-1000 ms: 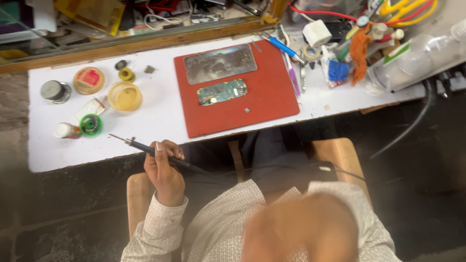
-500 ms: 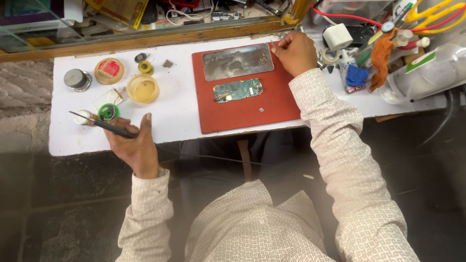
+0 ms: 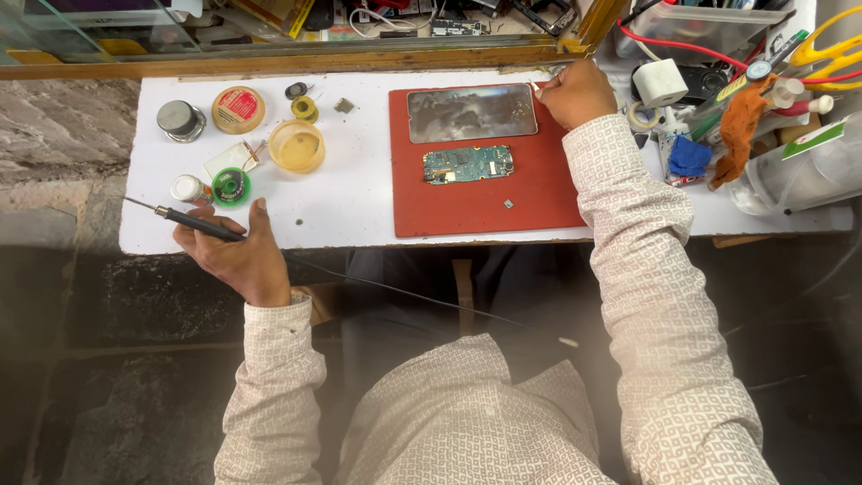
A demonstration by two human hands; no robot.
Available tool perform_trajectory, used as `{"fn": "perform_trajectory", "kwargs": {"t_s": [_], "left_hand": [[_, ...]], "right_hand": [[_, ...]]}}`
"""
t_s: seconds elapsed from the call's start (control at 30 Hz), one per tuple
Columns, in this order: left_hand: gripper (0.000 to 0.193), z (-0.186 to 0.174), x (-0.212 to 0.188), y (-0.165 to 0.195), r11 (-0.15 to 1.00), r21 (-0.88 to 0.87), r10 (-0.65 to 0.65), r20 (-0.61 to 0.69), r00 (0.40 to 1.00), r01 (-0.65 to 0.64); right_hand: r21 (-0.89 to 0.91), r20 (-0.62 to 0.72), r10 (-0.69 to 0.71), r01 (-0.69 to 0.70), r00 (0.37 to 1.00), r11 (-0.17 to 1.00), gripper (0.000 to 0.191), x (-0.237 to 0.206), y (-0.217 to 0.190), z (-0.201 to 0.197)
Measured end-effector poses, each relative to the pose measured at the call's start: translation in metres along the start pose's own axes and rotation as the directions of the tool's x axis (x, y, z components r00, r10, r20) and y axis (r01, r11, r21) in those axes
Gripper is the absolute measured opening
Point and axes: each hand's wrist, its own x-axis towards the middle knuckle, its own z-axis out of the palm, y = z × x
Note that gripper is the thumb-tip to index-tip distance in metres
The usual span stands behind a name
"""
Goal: The person uses a blue-handled tool to scrape a small component from a green circuit board. They then use a soldering iron to heat the component and apply flux paste from a small container. The person continues to solder the component and the circuit board.
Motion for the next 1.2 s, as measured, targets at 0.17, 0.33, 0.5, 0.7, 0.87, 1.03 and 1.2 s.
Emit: {"fn": "perform_trajectory", "kwargs": {"t_s": [0.17,0.33,0.5,0.7,0.87,1.03,1.2], "left_hand": [[0.041,0.005,-0.001,-0.005,0.999,-0.010,-0.040,-0.016,0.999,0.040],[0.036,-0.002,0.014,-0.021,0.939,-0.264,-0.247,-0.065,0.967,0.222],[0.041,-0.009,0.030,-0.028,0.854,-0.407,-0.364,-0.024,0.931,0.323],[0.039,-0.001,0.049,-0.023,0.833,-0.365,-0.441,0.014,0.897,0.415],[0.024,0.000,0.054,-0.026,0.850,-0.277,-0.462,0.014,0.887,0.447],[0.029,-0.002,0.050,-0.015,0.927,-0.317,-0.235,-0.064,0.970,0.203],[0.044,-0.017,0.009,0.044,0.998,-0.048,-0.037,0.000,0.999,0.037]], "right_hand": [[-0.131,-0.056,-0.036,0.029,0.998,0.991,0.021,-0.011,-0.002,0.005],[-0.097,-0.049,-0.132,0.126,0.990,0.987,0.023,-0.017,0.001,0.002],[-0.064,-0.008,-0.071,0.070,0.997,0.996,0.024,-0.017,-0.002,-0.005],[0.199,0.008,0.064,-0.064,0.998,0.978,0.025,-0.030,-0.009,-0.016],[0.546,0.095,0.108,-0.142,0.990,0.826,0.017,-0.035,-0.014,-0.028],[0.674,0.054,-0.001,-0.036,0.999,0.738,0.017,-0.073,-0.033,-0.060],[0.705,0.044,-0.196,0.108,0.980,0.701,0.014,-0.164,-0.086,-0.089]]}}
